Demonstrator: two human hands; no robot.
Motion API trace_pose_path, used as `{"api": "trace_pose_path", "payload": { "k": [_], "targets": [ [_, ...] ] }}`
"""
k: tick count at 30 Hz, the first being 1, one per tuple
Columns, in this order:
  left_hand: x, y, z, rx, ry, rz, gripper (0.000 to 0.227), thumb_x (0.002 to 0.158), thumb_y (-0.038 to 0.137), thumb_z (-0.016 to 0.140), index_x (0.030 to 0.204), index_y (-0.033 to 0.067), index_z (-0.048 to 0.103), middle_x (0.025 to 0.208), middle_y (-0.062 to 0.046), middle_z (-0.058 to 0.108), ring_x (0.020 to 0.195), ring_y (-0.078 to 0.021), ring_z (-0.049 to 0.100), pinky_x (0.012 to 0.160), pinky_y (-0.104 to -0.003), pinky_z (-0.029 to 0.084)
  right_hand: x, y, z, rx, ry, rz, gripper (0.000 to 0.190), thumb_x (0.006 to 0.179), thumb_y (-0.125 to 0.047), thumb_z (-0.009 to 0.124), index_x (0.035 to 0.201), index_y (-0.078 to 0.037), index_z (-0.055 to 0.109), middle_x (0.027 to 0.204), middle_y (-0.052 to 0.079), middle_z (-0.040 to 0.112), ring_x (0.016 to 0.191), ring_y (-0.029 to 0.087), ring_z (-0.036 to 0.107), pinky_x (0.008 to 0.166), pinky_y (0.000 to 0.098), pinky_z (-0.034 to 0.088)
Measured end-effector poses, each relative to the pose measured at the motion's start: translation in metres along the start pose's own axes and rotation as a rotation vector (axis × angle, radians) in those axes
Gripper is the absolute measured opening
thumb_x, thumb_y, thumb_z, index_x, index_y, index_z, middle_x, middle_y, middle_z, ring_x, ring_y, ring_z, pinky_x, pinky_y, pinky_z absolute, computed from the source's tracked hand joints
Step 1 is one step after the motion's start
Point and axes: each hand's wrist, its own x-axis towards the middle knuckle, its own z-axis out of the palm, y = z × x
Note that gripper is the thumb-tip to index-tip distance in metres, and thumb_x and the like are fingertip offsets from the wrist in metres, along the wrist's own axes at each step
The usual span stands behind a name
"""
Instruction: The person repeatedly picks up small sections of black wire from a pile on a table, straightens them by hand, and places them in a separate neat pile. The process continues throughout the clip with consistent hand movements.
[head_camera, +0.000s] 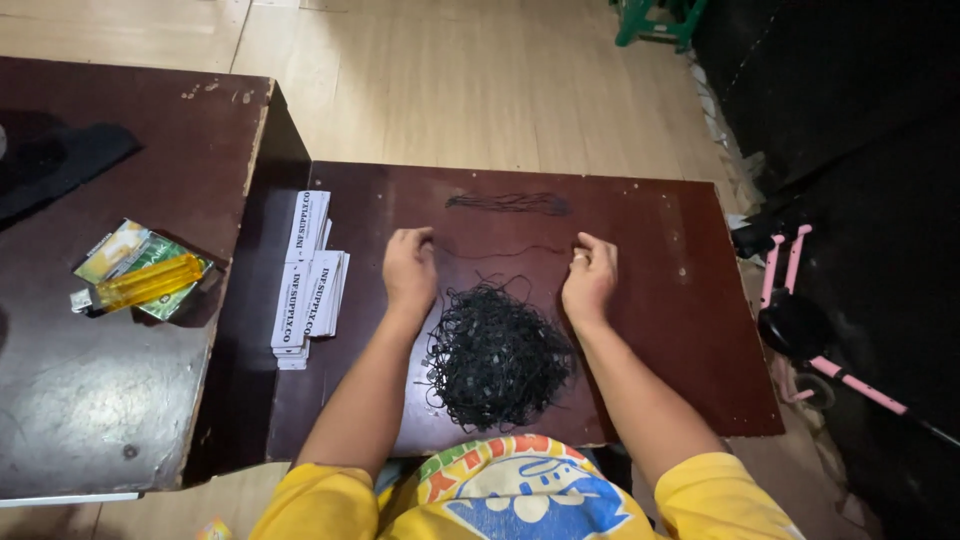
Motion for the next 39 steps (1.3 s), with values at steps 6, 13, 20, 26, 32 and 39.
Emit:
{"api": "trace_pose_path", "payload": {
  "k": [6,13,20,26,32,39],
  "targets": [
    [-0.001,-0.009,0.004,0.032,-0.066,0.054,0.024,0.082,0.003,0.066,0.097,0.0193,0.074,0.096,0.000,0.063,0.096,-0.0258,0.065,0.087,-0.040,0.056,0.007,0.000,-0.014,0.207,-0.198,0.235,0.032,0.086,0.016,0.054,0.113,0.005,0.067,0.113,0.019,0.058,0.107,0.034,0.071,0.079,0.0323,0.065],
    [-0.006,0.001,-0.008,0.100,-0.144,0.230,0.030,0.080,0.007,0.070,0.106,0.0192,0.077,0.112,0.000,0.065,0.105,-0.0272,0.064,0.088,-0.038,0.057,-0.011,-0.008,-0.028,-0.295,-0.188,-0.416,0.030,0.088,0.001,0.065,0.116,-0.008,0.073,0.114,0.006,0.064,0.112,0.028,0.063,0.099,0.0401,0.047],
    [-0.009,0.004,-0.006,0.216,-0.100,0.317,0.029,0.081,0.014,0.065,0.104,0.0220,0.078,0.114,-0.002,0.066,0.108,-0.0248,0.061,0.085,-0.034,0.057,-0.016,0.001,-0.018,-0.565,-0.241,-0.347,0.023,0.093,-0.019,0.064,0.112,-0.018,0.076,0.117,0.000,0.063,0.116,0.026,0.057,0.090,0.0432,0.051],
    [-0.010,0.018,-0.012,0.262,-0.066,0.389,0.029,0.080,0.013,0.065,0.105,0.0165,0.079,0.114,-0.008,0.067,0.108,-0.0284,0.062,0.086,-0.033,0.056,-0.011,0.000,-0.024,-0.453,-0.235,-0.302,0.025,0.093,-0.018,0.063,0.115,-0.018,0.075,0.115,0.001,0.063,0.113,0.027,0.060,0.089,0.0438,0.051],
    [-0.011,0.020,-0.010,0.292,-0.058,0.376,0.030,0.078,0.015,0.068,0.105,0.0161,0.079,0.113,-0.008,0.067,0.107,-0.0286,0.062,0.082,-0.034,0.056,-0.011,-0.020,-0.023,-0.597,-0.356,-0.242,0.038,0.096,-0.031,0.061,0.132,-0.023,0.068,0.132,0.002,0.057,0.122,0.030,0.053,0.092,0.0500,0.049],
    [0.000,0.042,-0.013,0.470,0.024,0.320,0.031,0.077,0.029,0.072,0.106,0.0236,0.079,0.119,-0.009,0.069,0.118,-0.0325,0.060,0.079,-0.043,0.050,0.017,-0.024,-0.015,-0.769,-0.560,-0.113,0.048,0.100,-0.046,0.056,0.142,-0.025,0.062,0.142,0.004,0.050,0.130,0.033,0.046,0.094,0.0546,0.047]
  ]
}}
